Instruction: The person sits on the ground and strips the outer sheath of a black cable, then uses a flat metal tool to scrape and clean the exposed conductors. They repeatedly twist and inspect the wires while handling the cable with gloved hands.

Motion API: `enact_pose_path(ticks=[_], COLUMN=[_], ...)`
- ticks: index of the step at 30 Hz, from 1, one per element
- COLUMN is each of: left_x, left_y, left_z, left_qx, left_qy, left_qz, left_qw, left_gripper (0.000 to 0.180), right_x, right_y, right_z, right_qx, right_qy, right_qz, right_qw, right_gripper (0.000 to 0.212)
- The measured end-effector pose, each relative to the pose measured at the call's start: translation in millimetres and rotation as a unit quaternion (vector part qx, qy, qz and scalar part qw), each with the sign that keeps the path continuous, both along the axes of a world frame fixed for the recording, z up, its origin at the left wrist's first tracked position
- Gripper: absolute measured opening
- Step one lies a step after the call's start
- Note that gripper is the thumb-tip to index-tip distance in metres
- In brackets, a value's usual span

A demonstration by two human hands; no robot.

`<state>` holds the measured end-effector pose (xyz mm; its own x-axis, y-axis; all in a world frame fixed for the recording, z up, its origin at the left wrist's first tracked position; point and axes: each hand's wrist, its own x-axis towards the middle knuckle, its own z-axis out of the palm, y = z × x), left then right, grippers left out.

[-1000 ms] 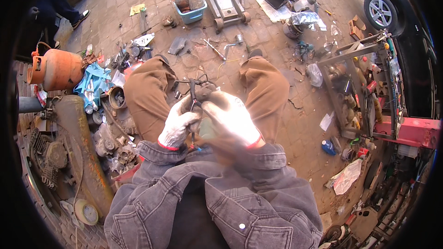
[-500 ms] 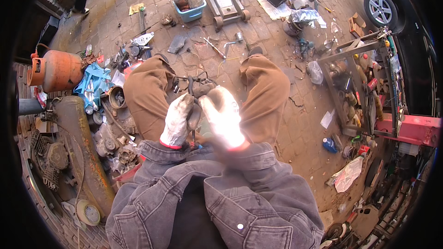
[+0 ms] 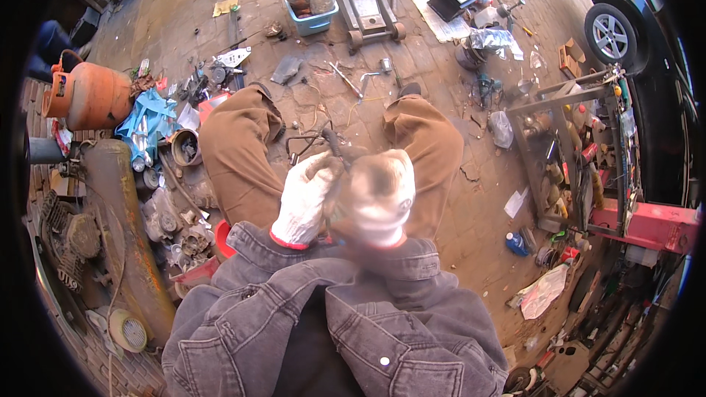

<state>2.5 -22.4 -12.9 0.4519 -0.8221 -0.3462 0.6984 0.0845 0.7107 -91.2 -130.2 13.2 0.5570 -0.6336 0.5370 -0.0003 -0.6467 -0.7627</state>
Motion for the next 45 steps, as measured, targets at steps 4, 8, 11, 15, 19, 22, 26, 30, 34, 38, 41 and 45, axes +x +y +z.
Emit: enact_pose_path(ticks=[4, 8, 11, 15, 19, 22, 26, 30, 34, 38, 41, 45], left_x=[-5.4, -10.3, -4.5, 3.2, 6.7, 8.6, 5.6, 7.3, 12.2, 17.8, 19.0, 19.8], left_y=[-6.1, -2.1, 2.3, 3.7, 6.1, 7.9, 8.5, 10.7, 12.2, 11.7, 10.7, 7.7], left_z=[15.2, 19.8, 14.1, 11.0, 21.2, 27.7, 24.5, 16.0, 11.5, 10.4, 9.7, 5.0], left_qx=[-0.042, -0.061, -0.019, -0.096, -0.083, -0.019, 0.004, 0.015, -0.032, -0.018, 0.012, 0.015], left_qy=[0.036, 0.078, 0.088, 0.227, 0.140, 0.063, -0.003, 0.134, 0.100, 0.154, 0.107, 0.126], left_qz=[0.039, 0.062, 0.023, -0.035, -0.054, -0.087, -0.074, -0.067, -0.003, -0.020, 0.010, 0.055], left_qw=[0.998, 0.993, 0.996, 0.969, 0.985, 0.994, 0.997, 0.989, 0.994, 0.988, 0.994, 0.990], left_gripper=[0.033, 0.030, 0.031, 0.034, 0.037, 0.036, 0.032, 0.028, 0.028, 0.027, 0.026, 0.027], right_x=[-9.9, -13.0, -12.6, -14.2, -16.7, -21.9, -22.6, -25.1, -23.4, -28.5, -35.1, -34.4], right_y=[0.7, -2.7, -6.5, -3.5, 2.5, 1.2, -7.1, -10.2, -6.1, -1.9, -3.3, -4.9], right_z=[14.1, 25.2, 28.8, 24.4, 17.7, 22.7, 29.5, 28.3, 16.4, 10.4, 9.2, 3.7], right_qx=[-0.088, -0.207, -0.188, 0.047, 0.285, 0.264, -0.032, -0.213, -0.228, -0.193, -0.219, -0.217], right_qy=[0.047, 0.065, 0.081, 0.061, 0.040, 0.062, 0.059, 0.146, 0.208, 0.221, 0.199, 0.107], right_qz=[0.011, 0.120, 0.173, 0.115, 0.076, 0.089, 0.146, 0.171, 0.191, 0.202, 0.232, 0.196], right_qw=[0.995, 0.969, 0.963, 0.990, 0.955, 0.959, 0.987, 0.951, 0.932, 0.934, 0.927, 0.950], right_gripper=[0.010, 0.024, 0.022, 0.008, 0.015, 0.012, 0.010, 0.027, 0.037, 0.045, 0.040, 0.040])
